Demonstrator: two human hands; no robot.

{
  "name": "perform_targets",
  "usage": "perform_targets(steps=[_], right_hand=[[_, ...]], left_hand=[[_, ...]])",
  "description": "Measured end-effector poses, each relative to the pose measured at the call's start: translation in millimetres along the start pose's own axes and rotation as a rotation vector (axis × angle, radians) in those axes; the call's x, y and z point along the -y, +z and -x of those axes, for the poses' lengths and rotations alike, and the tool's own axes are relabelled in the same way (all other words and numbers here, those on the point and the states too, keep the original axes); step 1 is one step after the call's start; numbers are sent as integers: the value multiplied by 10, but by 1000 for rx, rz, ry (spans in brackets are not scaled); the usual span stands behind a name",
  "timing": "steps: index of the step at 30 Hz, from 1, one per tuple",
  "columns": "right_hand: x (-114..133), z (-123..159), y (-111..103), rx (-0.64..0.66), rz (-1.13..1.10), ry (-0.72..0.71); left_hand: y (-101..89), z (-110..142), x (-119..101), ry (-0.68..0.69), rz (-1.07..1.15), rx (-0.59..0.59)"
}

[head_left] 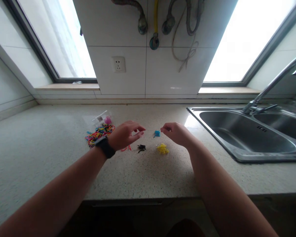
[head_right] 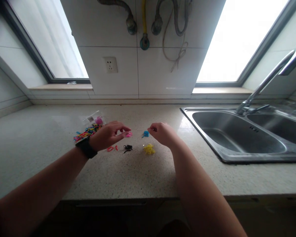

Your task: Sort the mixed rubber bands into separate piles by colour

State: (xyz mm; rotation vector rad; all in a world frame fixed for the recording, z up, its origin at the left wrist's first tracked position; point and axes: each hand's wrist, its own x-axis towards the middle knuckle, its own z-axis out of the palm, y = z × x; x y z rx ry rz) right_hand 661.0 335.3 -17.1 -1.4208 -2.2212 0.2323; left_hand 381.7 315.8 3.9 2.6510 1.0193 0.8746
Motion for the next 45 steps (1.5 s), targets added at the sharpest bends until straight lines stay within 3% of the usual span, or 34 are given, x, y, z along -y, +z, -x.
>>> perform_targets(steps=[3,8,12,21,27,34,45], right_hand=[[12,-11,32,0,8,-4],[47,-21,78,30,-2,-14],[50,-17,105,60,6,-37],[53,-1,82,81,14,-54],[76,8,78,108,24,-56],[95,10,83,139,32,-53],[111,10,64,151,32,-77]], left_hand=[[-243,193,296,-49,-90,-48],[-486,570,793,-336,-45,-290],[-556,730,1010,-388,-157,-228],[-563,683,1002,-174,-148,28],[-549,704,1063,-189,-150,213],[-518,729,1153,-206,-194,313],[-534,694,1051,-205,-169,323]])
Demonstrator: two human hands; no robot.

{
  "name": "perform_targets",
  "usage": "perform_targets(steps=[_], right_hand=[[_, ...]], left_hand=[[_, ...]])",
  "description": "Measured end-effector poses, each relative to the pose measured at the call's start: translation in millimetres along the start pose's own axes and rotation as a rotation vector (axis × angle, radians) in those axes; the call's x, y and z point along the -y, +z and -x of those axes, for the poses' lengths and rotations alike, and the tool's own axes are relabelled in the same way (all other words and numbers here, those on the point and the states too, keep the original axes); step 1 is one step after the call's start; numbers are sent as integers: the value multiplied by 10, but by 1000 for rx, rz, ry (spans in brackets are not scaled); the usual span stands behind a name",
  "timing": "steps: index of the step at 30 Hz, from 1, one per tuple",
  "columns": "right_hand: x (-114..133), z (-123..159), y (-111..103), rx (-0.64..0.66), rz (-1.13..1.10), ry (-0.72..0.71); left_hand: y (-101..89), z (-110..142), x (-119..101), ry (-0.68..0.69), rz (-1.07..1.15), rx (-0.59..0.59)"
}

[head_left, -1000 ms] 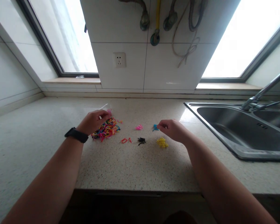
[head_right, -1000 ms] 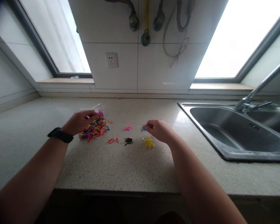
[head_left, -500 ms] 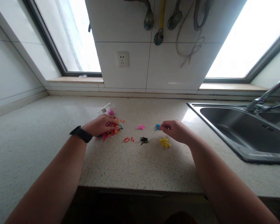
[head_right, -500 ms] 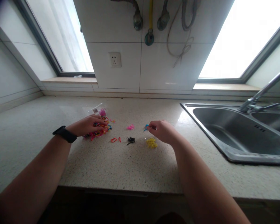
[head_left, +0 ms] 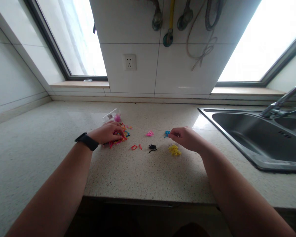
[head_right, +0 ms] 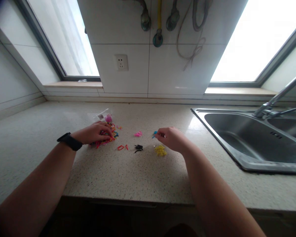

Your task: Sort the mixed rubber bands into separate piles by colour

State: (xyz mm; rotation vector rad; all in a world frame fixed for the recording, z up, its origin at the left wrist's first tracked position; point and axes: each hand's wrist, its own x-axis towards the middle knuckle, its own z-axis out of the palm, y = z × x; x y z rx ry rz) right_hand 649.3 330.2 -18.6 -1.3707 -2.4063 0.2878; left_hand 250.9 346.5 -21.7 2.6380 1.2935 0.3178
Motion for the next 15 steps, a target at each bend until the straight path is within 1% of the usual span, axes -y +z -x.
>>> perform_targets(steps=[6,12,15], right_hand=[[5,2,7,-1,-2,1],[7,4,13,1,9,-9],[13,-2,12,7,18,-5]], left_hand=[[1,-8,-6,21,42,-30],[-10,-14,-35,57,12,-31],[-19,-17,-78,59,53,-52]])
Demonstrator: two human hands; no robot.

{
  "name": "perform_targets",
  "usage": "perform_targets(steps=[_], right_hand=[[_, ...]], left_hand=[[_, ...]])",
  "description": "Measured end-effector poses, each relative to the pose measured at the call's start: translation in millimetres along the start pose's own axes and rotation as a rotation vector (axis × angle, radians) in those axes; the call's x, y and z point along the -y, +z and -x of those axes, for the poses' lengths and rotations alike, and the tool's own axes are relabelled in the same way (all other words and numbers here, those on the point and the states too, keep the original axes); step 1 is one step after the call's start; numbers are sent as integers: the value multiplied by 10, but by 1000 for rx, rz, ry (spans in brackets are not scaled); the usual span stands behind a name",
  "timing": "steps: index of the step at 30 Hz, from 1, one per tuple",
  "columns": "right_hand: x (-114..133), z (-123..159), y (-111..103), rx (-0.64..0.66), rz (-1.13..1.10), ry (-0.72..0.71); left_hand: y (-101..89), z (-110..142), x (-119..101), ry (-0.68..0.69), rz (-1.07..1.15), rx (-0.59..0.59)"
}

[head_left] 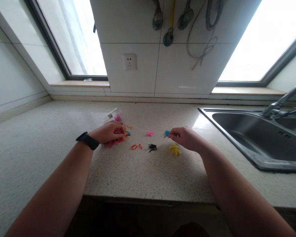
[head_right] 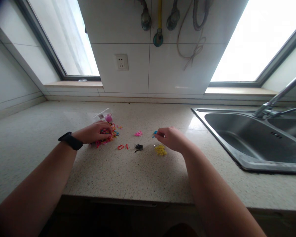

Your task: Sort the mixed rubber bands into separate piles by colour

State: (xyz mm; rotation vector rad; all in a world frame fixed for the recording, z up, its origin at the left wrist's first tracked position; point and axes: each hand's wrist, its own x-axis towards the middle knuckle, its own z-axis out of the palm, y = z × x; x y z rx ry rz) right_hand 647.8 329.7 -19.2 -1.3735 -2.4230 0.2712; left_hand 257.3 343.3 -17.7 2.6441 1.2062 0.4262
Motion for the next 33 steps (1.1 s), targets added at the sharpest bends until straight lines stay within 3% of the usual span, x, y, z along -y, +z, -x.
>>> perform_targets(steps=[10,14,21,27,33], right_hand=[[35,3,-20,-10,-36,-13],[63,-3,-17,-34,-65,-40],[256,-39,92,-98,-290,-59],[539,-96,195,-173,-607,-72],[679,-78,163,-141,-779,-82]], left_hand=[[31,-29,-171,-89,363,-120],[114,-78,-212,-99,643,-177],[239,-230,-515,-117,877,-332],[416,-361,-838,-38,1088,-278],[451,-396,-1037,7,1121,-159]])
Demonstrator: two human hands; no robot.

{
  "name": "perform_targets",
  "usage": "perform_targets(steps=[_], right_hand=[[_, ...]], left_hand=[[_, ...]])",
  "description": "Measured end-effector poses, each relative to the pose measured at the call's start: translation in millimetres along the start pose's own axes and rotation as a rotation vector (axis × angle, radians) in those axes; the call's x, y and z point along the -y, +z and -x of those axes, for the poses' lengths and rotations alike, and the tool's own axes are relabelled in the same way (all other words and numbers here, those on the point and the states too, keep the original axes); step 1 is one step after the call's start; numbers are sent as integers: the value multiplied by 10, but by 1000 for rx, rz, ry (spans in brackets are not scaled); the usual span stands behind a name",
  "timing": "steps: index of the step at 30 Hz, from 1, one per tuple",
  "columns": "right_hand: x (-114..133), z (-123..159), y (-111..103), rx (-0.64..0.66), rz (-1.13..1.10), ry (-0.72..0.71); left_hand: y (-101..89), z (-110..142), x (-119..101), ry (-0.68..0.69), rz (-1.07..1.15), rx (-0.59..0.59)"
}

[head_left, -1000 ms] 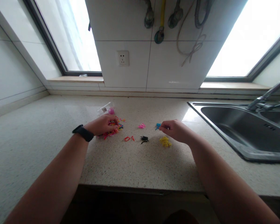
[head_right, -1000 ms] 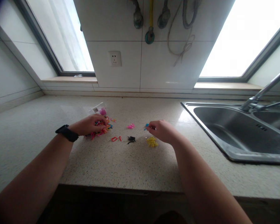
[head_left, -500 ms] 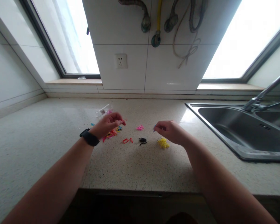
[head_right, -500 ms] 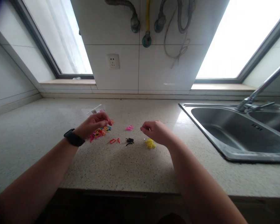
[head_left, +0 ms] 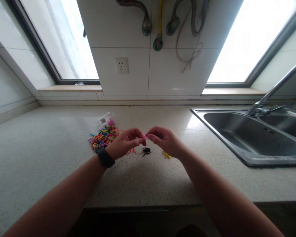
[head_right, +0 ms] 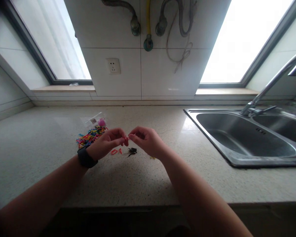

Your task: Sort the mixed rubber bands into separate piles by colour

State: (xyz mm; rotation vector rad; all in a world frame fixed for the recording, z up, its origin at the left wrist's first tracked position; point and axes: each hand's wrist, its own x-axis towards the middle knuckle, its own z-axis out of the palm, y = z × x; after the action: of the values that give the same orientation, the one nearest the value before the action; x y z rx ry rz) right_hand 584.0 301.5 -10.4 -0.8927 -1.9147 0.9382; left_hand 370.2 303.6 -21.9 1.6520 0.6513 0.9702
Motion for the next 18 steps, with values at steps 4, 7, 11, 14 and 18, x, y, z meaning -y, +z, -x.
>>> perform_targets(steps=[4,7,11,14,18], right_hand=[[-14,22,-12,13,14,-1],[-27,29,-15,6,13,1],[-11,33,-23,-22,20,-6],[8,37,-42,-47,26,-23],[27,35,-81,-104,-7,-15]], left_hand=[[3,-8,-9,-2,1,-7],[-16,-13,3,-3,-11,-15],[-42,-13,15,-21,-11,-23],[-60,-14,24,-24,11,-38],[-92,-16,34,-6,56,-57]])
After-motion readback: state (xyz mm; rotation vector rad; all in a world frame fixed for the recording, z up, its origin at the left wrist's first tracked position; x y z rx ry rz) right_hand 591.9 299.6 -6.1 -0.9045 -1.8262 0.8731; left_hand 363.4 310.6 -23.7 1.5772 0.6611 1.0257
